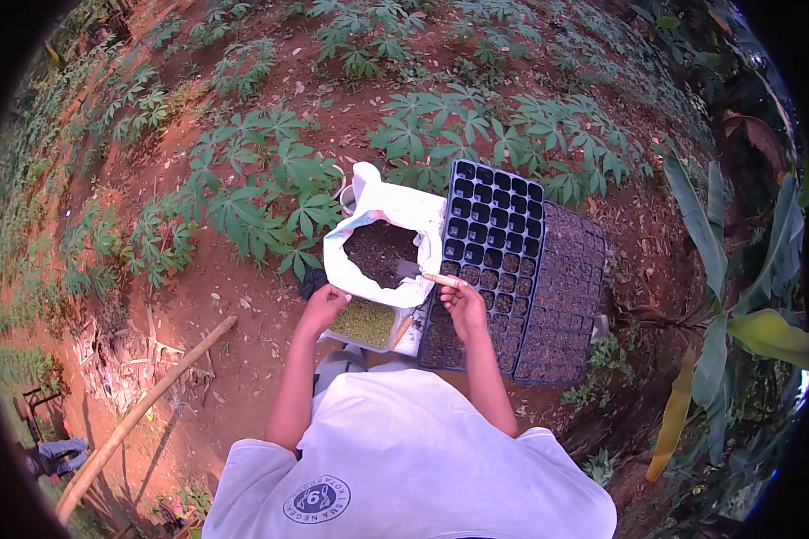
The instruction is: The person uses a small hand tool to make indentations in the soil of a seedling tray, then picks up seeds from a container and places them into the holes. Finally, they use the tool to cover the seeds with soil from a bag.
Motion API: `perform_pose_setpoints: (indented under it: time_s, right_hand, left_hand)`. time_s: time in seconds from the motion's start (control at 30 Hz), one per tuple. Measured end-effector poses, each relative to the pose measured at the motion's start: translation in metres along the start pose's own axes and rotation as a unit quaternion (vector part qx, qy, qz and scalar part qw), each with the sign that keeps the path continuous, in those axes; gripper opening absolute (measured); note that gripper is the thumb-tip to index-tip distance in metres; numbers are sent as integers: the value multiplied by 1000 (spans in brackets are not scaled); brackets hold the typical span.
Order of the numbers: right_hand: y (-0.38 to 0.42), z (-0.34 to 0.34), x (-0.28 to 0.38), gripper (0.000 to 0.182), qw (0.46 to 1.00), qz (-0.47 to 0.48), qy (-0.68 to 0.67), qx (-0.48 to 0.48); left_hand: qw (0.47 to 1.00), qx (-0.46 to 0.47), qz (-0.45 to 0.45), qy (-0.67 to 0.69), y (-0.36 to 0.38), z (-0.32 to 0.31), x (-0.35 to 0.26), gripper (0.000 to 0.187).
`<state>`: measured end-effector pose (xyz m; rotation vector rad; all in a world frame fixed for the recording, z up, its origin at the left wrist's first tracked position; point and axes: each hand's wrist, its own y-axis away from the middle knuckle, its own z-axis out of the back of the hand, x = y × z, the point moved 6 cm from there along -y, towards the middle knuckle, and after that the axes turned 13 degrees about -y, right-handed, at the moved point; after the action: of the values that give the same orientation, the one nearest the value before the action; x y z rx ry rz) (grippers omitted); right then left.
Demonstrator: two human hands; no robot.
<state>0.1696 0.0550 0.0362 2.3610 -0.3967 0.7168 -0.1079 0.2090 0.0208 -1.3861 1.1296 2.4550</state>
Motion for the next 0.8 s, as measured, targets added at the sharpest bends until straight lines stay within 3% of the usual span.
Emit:
perform_pose_setpoints:
  time_s: [0.13,0.2,0.23,0.27,0.33,0.37,0.57,0.67,0.8]
  right_hand:
    - [10,18,31,30,999,11,-41,5]
    - [16,31,50,31,998,23,-55,6]
    - [19,39,61,31,998,40,-56,4]
    - [22,47,72,31,997,56,-58,1]
    - [25,68,92,32,996,74,-52,-15]
    - [26,79,102,32,995,88,-51,-23]
    - [25,131,146,30,985,153,-38,-70]
    - [21,143,157,28,981,161,16,-105]
    - [10,127,166,27,958,184,199,-96]
  left_hand:
    - [997,6,-5,-77,21,-33,-3,26]
    - [977,-36,-27,-209,28,-49,-9,37]
    - [963,-11,-18,-269,30,-59,-8,51]
    - [961,-11,-19,-276,31,-69,-8,51]
    - [915,-65,-44,-395,32,-85,-6,63]
    - [914,-34,-23,-403,33,-93,-9,76]
    - [877,-26,61,-476,39,-123,-3,84]
    - [875,-42,46,-480,37,-127,7,84]
    - [878,-33,46,-475,34,-128,11,82]
